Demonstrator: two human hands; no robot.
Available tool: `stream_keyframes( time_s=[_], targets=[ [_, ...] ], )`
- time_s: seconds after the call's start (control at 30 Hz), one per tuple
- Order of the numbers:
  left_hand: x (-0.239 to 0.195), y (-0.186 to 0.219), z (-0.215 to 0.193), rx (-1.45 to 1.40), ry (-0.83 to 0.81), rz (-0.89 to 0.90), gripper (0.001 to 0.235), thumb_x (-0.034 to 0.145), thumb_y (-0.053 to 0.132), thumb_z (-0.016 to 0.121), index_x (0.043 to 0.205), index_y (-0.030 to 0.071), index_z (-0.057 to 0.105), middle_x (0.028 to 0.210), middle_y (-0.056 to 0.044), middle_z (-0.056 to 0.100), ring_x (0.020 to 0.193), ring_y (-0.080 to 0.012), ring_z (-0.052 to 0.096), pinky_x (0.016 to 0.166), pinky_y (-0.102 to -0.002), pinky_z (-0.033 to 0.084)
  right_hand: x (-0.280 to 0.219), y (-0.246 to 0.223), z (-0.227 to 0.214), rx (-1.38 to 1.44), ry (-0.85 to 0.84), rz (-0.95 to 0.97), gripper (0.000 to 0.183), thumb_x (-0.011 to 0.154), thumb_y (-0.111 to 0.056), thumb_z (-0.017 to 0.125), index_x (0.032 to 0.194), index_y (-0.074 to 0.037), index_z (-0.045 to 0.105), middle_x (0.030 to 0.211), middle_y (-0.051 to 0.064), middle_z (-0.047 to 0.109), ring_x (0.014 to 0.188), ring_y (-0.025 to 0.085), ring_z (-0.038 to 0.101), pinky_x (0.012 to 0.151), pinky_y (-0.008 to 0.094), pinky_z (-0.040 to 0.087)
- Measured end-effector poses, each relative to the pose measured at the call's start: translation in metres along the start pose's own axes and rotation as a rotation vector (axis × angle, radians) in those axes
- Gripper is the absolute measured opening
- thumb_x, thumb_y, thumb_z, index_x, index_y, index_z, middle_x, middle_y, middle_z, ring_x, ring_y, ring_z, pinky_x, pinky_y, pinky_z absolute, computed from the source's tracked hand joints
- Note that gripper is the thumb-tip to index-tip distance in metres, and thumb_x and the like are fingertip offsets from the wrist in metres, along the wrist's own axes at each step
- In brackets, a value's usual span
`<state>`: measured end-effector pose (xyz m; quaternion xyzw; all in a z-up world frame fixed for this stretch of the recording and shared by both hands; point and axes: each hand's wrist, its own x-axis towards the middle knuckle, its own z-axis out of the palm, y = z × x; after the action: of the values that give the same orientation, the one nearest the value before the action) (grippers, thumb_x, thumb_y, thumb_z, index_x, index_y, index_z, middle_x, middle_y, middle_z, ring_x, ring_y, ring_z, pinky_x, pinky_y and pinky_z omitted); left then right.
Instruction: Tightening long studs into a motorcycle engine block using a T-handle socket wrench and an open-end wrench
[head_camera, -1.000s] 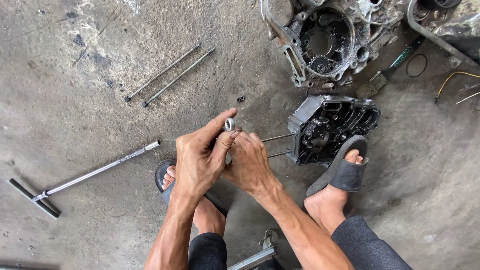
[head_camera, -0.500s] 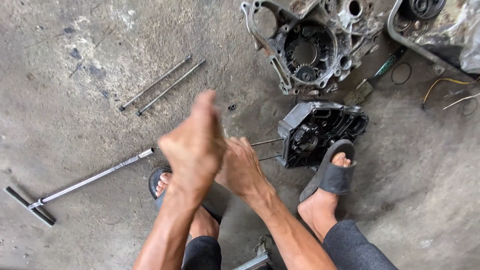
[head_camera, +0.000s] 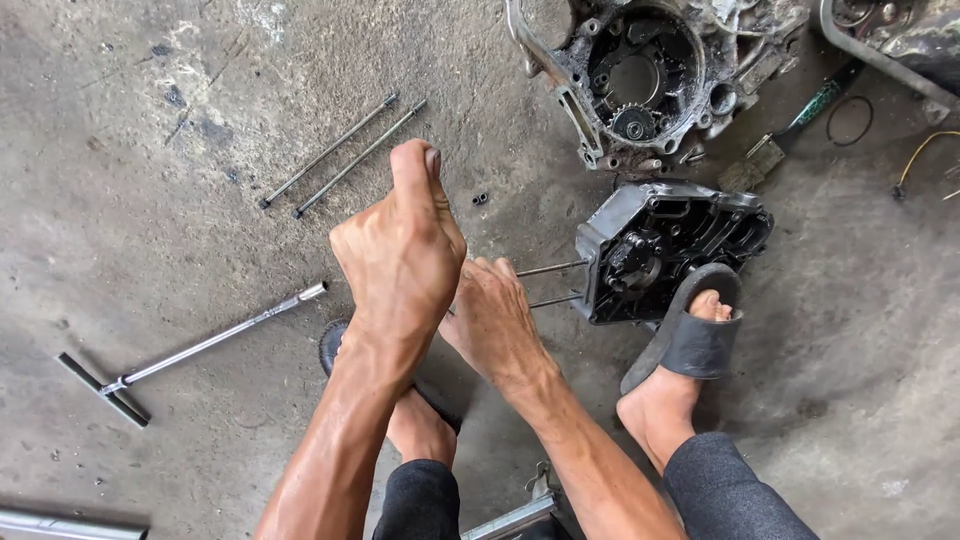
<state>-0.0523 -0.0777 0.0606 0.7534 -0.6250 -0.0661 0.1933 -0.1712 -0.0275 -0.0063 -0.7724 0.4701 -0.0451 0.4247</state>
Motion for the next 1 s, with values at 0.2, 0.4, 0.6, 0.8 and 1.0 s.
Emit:
stream_keyframes(
  time_s=[0.2, 0.4, 0.6, 0.8, 1.0],
  targets=[
    [0.006, -0.001, 0.004, -0.012, -0.058, -0.020, 0.013, 0.113, 0.018, 0.040, 0.107, 0.014, 0.050, 0.045, 0.005, 0.053, 0.038, -0.0194, 0.062, 0.052, -0.034, 0.055, 0.001, -0.009, -0.010, 0.051, -0.027, 0.040, 0.006, 0.082, -0.014, 0.067, 0.080, -0.011, 0.063, 0.070, 0.008, 0.056, 0.073, 0.029, 0.058, 0.076, 0.040, 0.043],
    [0.008, 0.000, 0.001, -0.024, -0.114, -0.059, 0.017, 0.113, 0.020, 0.036, 0.105, 0.014, 0.049, 0.045, 0.003, 0.055, 0.040, -0.0238, 0.065, 0.060, -0.041, 0.058, 0.000, -0.010, -0.014, 0.108, -0.051, 0.065, 0.007, 0.085, -0.018, 0.067, 0.082, -0.013, 0.063, 0.071, 0.006, 0.056, 0.074, 0.027, 0.058, 0.077, 0.039, 0.043],
    [0.012, -0.002, 0.005, -0.008, -0.147, -0.074, 0.017, 0.113, 0.022, 0.034, 0.104, 0.016, 0.047, 0.045, -0.001, 0.057, 0.043, -0.0281, 0.068, 0.062, -0.045, 0.058, 0.000, -0.007, -0.009, 0.086, -0.047, 0.058, 0.009, 0.087, -0.019, 0.067, 0.082, -0.013, 0.062, 0.072, 0.006, 0.057, 0.077, 0.029, 0.059, 0.078, 0.039, 0.043],
    [0.018, -0.002, 0.010, 0.032, -0.184, -0.095, 0.017, 0.113, 0.022, 0.034, 0.102, 0.015, 0.045, 0.046, -0.007, 0.060, 0.047, -0.0349, 0.070, 0.064, -0.049, 0.059, 0.001, -0.006, -0.006, 0.083, -0.037, 0.076, 0.009, 0.087, -0.019, 0.069, 0.081, -0.014, 0.063, 0.072, 0.006, 0.059, 0.078, 0.029, 0.061, 0.080, 0.039, 0.044],
    [0.018, -0.003, 0.013, 0.051, -0.166, -0.096, 0.018, 0.113, 0.023, 0.035, 0.101, 0.015, 0.046, 0.048, -0.009, 0.060, 0.048, -0.0369, 0.070, 0.063, -0.049, 0.059, 0.003, -0.005, -0.006, 0.108, -0.060, 0.100, 0.009, 0.089, -0.021, 0.068, 0.082, -0.014, 0.067, 0.074, 0.008, 0.061, 0.082, 0.030, 0.061, 0.084, 0.041, 0.043]
  ],
)
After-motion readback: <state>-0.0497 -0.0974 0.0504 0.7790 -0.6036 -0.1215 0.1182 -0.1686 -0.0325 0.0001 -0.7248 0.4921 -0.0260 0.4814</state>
